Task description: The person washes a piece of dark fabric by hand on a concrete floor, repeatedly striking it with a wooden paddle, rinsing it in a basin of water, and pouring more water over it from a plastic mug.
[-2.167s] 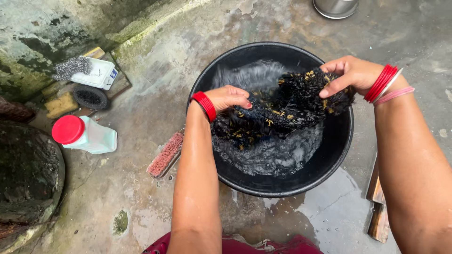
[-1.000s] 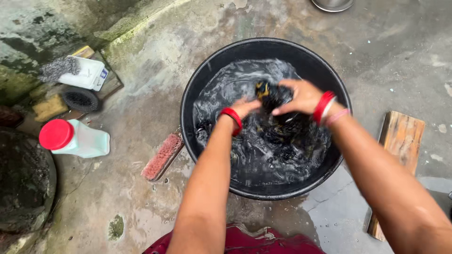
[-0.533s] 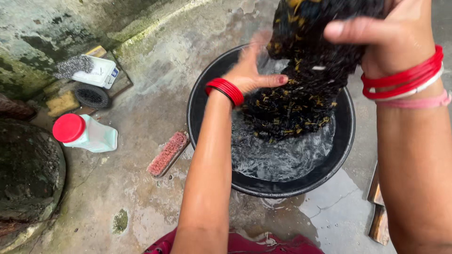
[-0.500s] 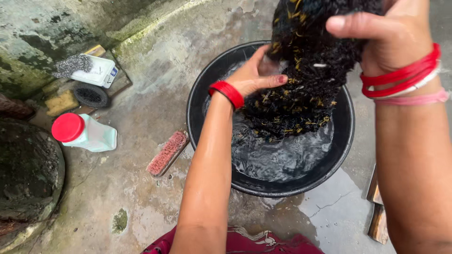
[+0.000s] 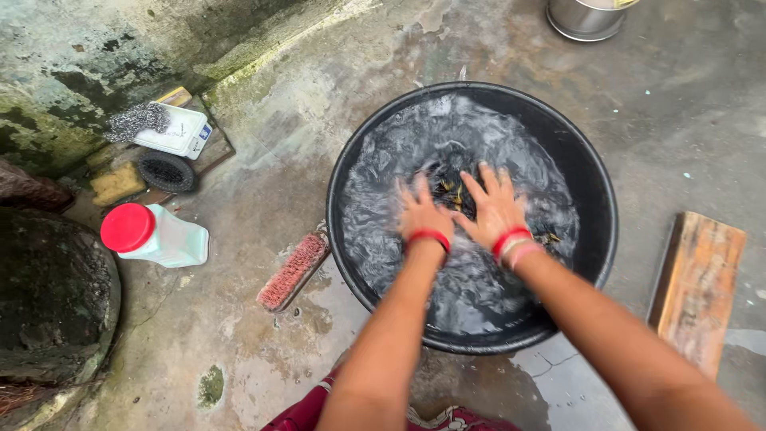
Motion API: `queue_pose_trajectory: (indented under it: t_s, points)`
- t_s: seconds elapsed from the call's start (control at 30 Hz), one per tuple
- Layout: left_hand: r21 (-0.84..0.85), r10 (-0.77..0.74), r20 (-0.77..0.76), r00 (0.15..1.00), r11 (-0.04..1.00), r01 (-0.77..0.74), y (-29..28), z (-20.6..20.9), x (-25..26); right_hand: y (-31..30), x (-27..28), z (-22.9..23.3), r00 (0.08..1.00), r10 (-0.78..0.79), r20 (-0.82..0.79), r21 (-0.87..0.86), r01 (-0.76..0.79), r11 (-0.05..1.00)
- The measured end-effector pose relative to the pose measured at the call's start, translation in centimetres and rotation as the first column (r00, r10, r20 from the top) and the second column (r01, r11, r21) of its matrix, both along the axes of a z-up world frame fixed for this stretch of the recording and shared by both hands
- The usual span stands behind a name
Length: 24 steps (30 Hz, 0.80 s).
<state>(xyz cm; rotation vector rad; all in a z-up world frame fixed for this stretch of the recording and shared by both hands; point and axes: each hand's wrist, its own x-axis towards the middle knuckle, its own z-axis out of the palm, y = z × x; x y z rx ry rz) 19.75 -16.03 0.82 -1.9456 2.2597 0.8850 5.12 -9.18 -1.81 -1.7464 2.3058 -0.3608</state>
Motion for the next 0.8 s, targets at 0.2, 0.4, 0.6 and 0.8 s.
queue_pose_trajectory:
  t_s: [0.2,0.4,0.6,0.8]
  points:
    - [-0.054,-0.198,0.017,0.98,0.979,0.199,-3.8,0.2,-0.3,-3.5,2.0,-0.6,0.945,-0.281,-0.168,-0.035,0.279,0.96]
    - [-0.153,-0.159,-0.048,0.986,0.977,0.15,-2.9,-7.3,-0.2,-3.6,3.3,1.5,0.946,0.048,-0.32,0.188,0.013,0.982]
    - [-0.005,0.178,-0.297,0.938,0.982,-0.188,-3.8,-12.6,0.8,-3.1,4.1,0.9,0.956,0.15,-0.251,0.002,-0.154,0.988]
    - [0.346,0.337,-0.906,0.258,0.938,-0.011,-11.7,-23.1,1.7,-5.4,0.6,0.6,0.991,-0.048,0.129,0.251,0.014,0.968]
